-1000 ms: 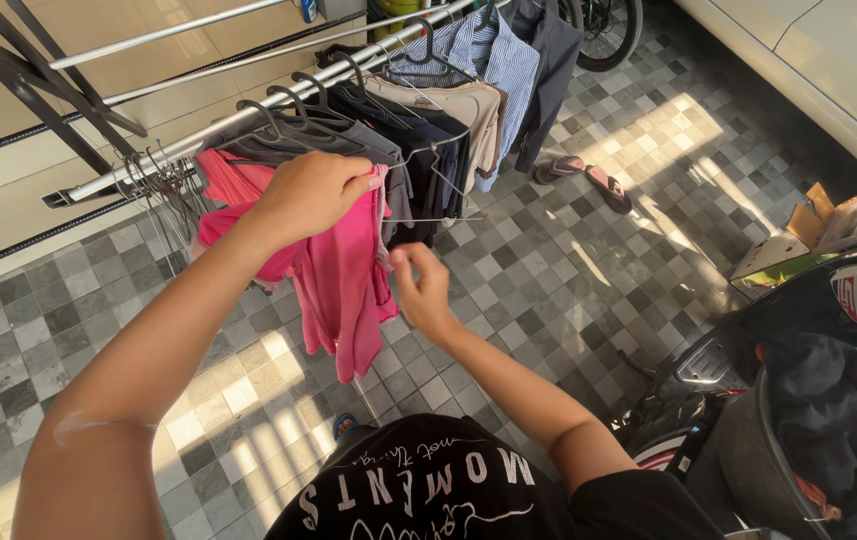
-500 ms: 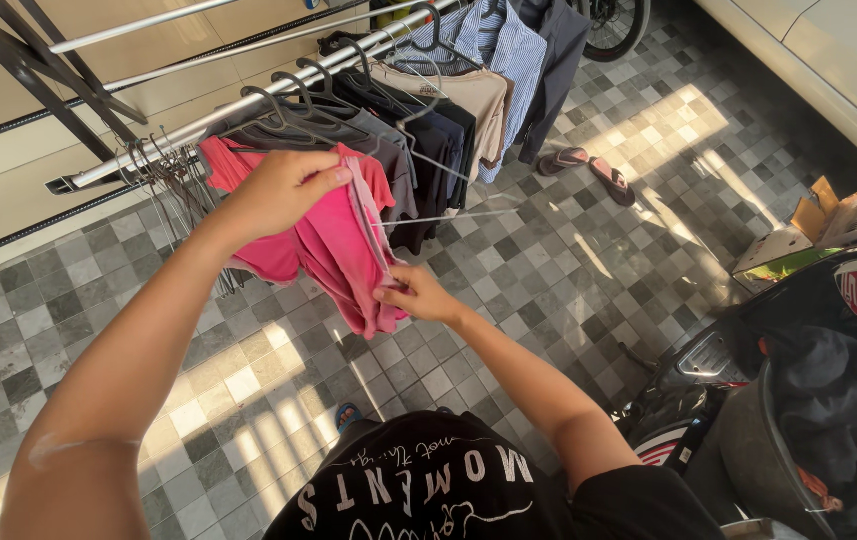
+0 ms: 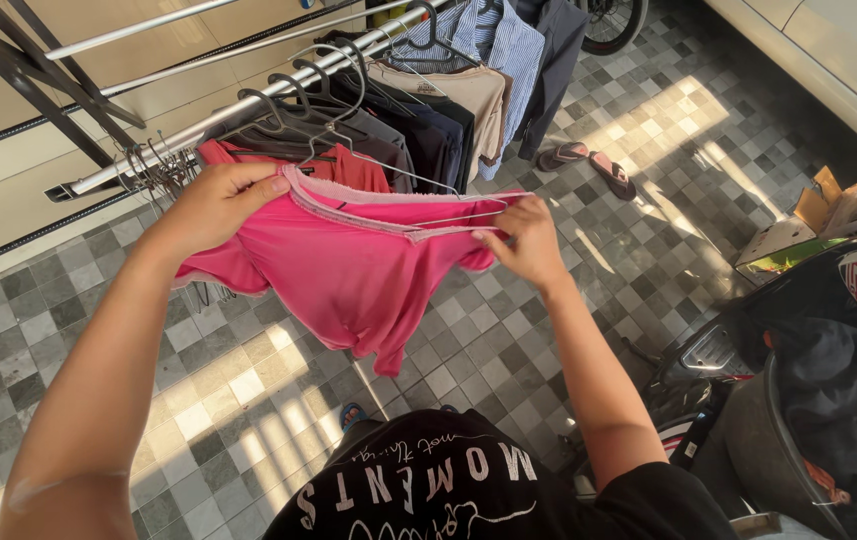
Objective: The person removes wet clothes from a bucket, places each item on a hanger, and hangs them on a metal drying rack. The person handles shirts and shorts one at a time, arranging them on the rack.
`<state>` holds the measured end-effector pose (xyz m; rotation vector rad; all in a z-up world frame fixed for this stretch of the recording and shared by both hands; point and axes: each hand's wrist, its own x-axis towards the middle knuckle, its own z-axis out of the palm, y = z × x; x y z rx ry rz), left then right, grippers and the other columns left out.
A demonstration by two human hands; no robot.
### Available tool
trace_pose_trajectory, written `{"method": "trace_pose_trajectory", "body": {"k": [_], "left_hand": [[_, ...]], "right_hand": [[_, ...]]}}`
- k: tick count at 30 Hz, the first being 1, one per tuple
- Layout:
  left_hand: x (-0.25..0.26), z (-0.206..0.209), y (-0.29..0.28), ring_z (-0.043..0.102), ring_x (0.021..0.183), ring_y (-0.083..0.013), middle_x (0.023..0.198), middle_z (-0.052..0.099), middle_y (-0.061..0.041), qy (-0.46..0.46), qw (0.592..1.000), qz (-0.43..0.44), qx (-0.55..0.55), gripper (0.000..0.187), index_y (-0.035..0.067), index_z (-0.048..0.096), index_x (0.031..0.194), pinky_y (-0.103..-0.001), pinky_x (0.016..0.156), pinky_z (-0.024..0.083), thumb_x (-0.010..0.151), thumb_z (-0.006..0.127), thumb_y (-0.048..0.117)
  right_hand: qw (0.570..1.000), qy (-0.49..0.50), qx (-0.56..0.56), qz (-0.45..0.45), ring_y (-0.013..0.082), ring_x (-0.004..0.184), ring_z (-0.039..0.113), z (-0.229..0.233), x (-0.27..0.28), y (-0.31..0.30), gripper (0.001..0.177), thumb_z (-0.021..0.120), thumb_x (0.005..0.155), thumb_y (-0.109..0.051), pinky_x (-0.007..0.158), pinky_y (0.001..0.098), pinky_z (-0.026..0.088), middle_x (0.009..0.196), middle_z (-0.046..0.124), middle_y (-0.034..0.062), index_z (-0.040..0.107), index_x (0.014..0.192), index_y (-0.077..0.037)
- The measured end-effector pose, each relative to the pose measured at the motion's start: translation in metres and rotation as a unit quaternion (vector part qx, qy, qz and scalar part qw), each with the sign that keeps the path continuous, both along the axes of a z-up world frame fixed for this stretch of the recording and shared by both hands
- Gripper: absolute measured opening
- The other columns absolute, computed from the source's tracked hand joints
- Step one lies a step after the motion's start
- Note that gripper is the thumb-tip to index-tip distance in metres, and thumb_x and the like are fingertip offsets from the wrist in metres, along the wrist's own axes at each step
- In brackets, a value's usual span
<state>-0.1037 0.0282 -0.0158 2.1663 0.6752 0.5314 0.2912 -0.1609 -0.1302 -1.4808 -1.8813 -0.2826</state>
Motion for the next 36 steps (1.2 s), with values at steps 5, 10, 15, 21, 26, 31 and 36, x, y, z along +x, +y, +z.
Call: {"method": "trace_pose_trajectory", "body": {"k": [5,10,15,21,26,31,36], "left_hand": [[0.007,-0.007,-0.004,0.047,0.067,-0.0139,0.072,0.057,-0.011,0.048,0.998,0.019,0.023,0.031,-0.001,0.066,0.103,-0.032,0.064,0.044,0.105,0.061,0.029],[0.023,-0.022,-0.017,0.048,0.066,-0.0108,0.07,0.057,-0.009,-0.002,1.0,0.007,-0.002,0.027,0.0,0.067,0.105,-0.03,0.062,0.044,0.103,0.061,0.027],[0.057,-0.043,-0.039,0.043,0.068,-0.0099,0.071,0.048,-0.008,-0.042,0.998,0.011,-0.053,0.028,-0.002,0.066,0.105,-0.029,0.061,0.041,0.105,0.06,0.025],[0.057,-0.056,-0.037,0.045,0.069,-0.009,0.071,0.05,-0.005,-0.11,0.994,-0.001,-0.014,0.026,-0.001,0.068,0.112,-0.026,0.064,0.044,0.105,0.06,0.023],[0.045,-0.063,-0.034,0.046,0.069,-0.0122,0.075,0.052,-0.008,-0.135,0.991,-0.005,0.023,0.026,-0.004,0.064,0.104,-0.03,0.064,0.044,0.105,0.062,0.022],[0.037,-0.053,-0.029,0.045,0.067,-0.0235,0.074,0.047,-0.014,-0.083,0.991,0.015,0.105,0.032,-0.005,0.058,0.092,-0.038,0.063,0.042,0.104,0.065,0.025],[0.028,-0.037,-0.03,0.059,0.078,-0.0322,0.083,0.058,-0.015,-0.018,0.965,0.038,0.258,0.03,0.0,0.068,0.094,-0.044,0.068,0.045,0.102,0.066,0.029]], "right_hand": [[0.997,-0.051,0.062,0.012,0.0302,0.082,0.052,0.042,0.003,0.003,0.033,0.086,0.081,-0.033,0.08,0.042,0.043,0.075,0.053,0.0079,0.069,0.074,-0.006],[0.988,-0.097,0.098,0.063,0.0291,0.088,0.051,0.068,-0.004,0.015,0.027,0.083,0.089,-0.029,0.086,0.0414,0.043,0.088,0.057,0.0079,0.072,0.081,-0.006],[0.967,-0.187,0.113,0.129,0.0286,0.085,0.05,0.068,-0.042,0.039,0.029,0.079,0.091,-0.035,0.086,0.0458,0.043,0.083,0.053,0.007,0.072,0.08,-0.01],[0.967,-0.059,0.233,0.086,0.0333,0.107,0.053,0.053,-0.07,0.031,0.032,0.072,0.096,-0.033,0.101,0.0533,0.043,0.113,0.057,0.0152,0.066,0.094,-0.002],[0.992,0.094,0.077,-0.04,0.0312,0.093,0.061,0.048,-0.053,0.023,0.023,0.076,0.094,-0.02,0.086,0.044,0.046,0.099,0.066,0.012,0.069,0.102,0.0],[0.985,0.162,-0.003,0.063,0.0245,0.072,0.065,0.056,-0.039,0.012,0.007,0.071,0.097,-0.009,0.065,0.0343,0.05,0.084,0.067,0.0109,0.071,0.101,-0.004],[0.991,0.126,0.012,0.047,0.0221,0.07,0.064,0.066,-0.031,-0.001,0.013,0.067,0.1,-0.004,0.063,0.0336,0.049,0.083,0.066,0.0106,0.075,0.11,-0.005]]}}
